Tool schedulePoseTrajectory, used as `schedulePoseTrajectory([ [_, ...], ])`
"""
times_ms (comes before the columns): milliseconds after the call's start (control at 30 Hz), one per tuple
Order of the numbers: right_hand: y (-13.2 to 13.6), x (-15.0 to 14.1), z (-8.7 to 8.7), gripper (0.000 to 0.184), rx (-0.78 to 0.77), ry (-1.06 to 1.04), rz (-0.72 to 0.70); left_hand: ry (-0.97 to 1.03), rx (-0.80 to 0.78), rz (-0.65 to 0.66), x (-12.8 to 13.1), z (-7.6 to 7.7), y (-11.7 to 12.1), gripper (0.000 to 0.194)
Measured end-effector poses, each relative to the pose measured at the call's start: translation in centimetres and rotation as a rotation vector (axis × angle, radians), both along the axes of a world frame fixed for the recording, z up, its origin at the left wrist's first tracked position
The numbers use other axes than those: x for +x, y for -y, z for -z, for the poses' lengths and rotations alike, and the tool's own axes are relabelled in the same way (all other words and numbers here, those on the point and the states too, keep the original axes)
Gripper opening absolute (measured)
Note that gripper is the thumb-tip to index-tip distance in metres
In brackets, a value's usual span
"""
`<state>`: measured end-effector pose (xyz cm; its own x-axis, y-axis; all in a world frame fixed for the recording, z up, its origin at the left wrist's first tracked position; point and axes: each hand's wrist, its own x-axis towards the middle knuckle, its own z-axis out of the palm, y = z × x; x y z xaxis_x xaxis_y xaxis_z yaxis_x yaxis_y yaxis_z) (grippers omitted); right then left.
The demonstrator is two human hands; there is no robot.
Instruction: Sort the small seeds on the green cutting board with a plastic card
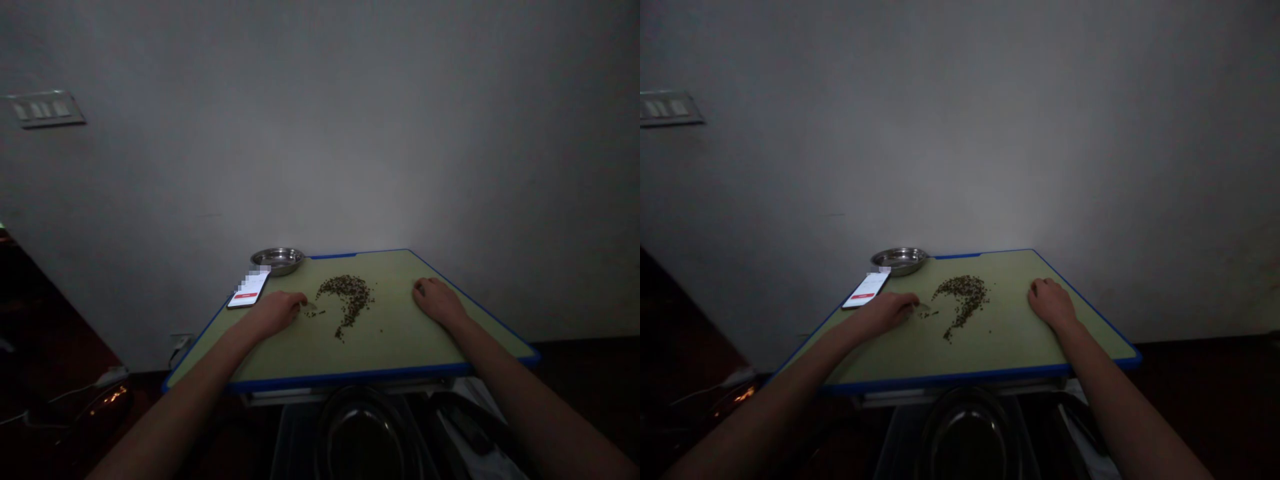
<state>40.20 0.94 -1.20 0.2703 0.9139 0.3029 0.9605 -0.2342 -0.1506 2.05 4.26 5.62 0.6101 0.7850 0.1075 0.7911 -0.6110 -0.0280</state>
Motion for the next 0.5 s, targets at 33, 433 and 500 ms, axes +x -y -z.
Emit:
schedulePoseTrajectory([
  [33,0.0,0.0,0.0,0.03,0.0,0.0,0.0,0.006,-0.001,0.008,-0.1,0.0,0.1,0.034],
  [433,0.1,-0.1,-0.1,0.03,-0.001,0.008,0.0,-0.009,-0.005,0.019,0.0,-0.1,1.2,0.035],
  [500,0.1,-0.1,-0.1,0.03,0.001,0.011,0.001,-0.014,0.005,0.008,0.1,0.0,1.2,0.036],
])
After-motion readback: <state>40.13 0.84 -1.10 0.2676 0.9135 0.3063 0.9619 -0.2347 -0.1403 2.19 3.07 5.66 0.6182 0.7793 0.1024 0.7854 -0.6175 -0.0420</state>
